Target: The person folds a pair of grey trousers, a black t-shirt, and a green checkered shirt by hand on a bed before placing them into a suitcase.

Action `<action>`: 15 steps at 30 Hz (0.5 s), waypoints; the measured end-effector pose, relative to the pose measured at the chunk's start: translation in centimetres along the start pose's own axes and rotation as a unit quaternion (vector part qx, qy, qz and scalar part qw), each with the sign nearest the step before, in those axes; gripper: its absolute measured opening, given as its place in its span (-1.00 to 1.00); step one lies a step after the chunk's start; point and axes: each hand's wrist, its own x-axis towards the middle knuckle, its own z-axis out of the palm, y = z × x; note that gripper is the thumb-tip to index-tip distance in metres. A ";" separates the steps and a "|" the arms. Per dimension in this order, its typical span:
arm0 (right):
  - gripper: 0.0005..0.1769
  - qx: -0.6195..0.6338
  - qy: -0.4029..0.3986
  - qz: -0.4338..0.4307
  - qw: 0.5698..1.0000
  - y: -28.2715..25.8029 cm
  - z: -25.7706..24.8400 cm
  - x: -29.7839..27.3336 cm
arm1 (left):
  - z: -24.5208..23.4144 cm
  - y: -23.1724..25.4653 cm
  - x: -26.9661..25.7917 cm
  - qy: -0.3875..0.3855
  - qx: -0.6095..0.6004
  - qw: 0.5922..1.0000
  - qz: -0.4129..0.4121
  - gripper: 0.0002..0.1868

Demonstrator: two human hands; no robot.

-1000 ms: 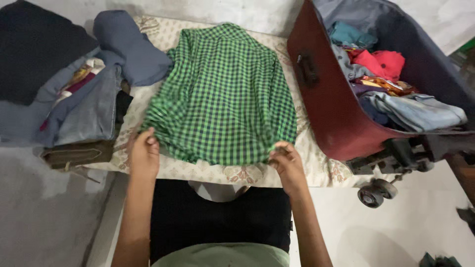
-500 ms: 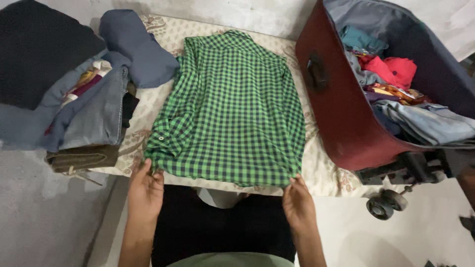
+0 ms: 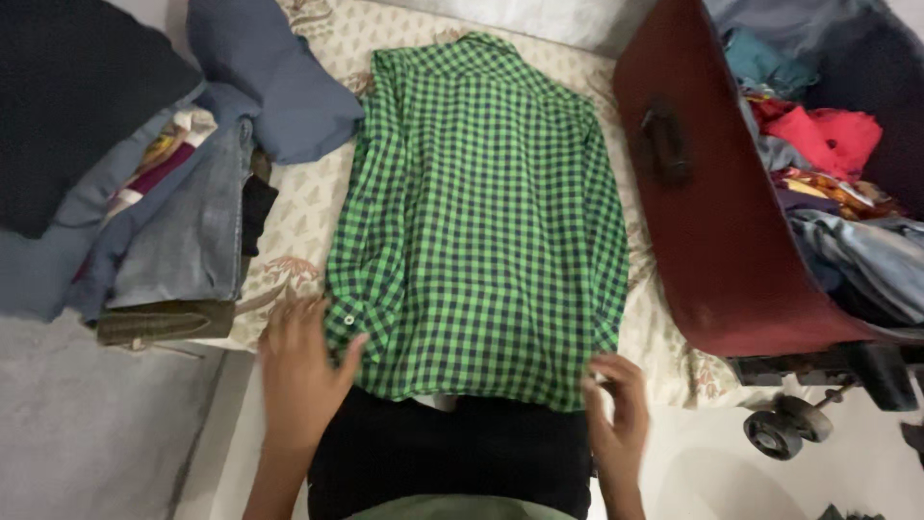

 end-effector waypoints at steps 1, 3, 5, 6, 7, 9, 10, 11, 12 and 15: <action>-0.78 -0.049 -0.042 -0.042 0.997 -0.7 1.3 0.9 | 0.6 0.2 1.1 0.002 0.032 0.999 0.027 -0.46; -0.79 -0.115 -0.117 -0.124 0.979 -2.3 3.8 2.0 | 0.7 0.5 1.9 0.020 0.040 0.998 0.046 -0.58; -0.80 -0.103 -0.169 -0.149 0.969 -3.4 6.1 2.2 | 0.0 0.3 2.9 0.053 -0.001 0.998 0.033 -0.78; -0.82 -0.078 -0.190 -0.135 0.969 -3.7 7.0 2.0 | -0.3 0.5 3.0 0.072 -0.073 0.995 -0.007 -0.74; -0.84 -0.053 -0.210 -0.119 0.969 -3.7 7.8 1.8 | -0.6 0.9 2.9 0.089 -0.146 0.984 -0.047 -0.69; -0.73 0.106 -0.259 0.020 0.960 -3.3 10.3 1.4 | -1.4 1.4 2.6 0.124 -0.234 0.959 -0.102 -0.65; -0.67 0.180 -0.272 0.091 0.941 -3.2 10.9 1.2 | -1.4 2.1 2.5 0.137 -0.261 0.949 -0.112 -0.66; -0.57 0.228 -0.281 0.152 0.920 -3.2 11.5 1.1 | -1.3 2.7 2.7 0.149 -0.288 0.938 -0.122 -0.66; -0.47 0.276 -0.287 0.212 0.892 -3.2 12.2 1.1 | -1.1 3.4 2.7 0.134 -0.279 0.949 -0.059 -0.68; -0.21 0.396 -0.262 0.317 0.821 -3.8 13.0 1.3 | -0.3 6.4 2.0 0.059 -0.251 0.962 0.090 -0.69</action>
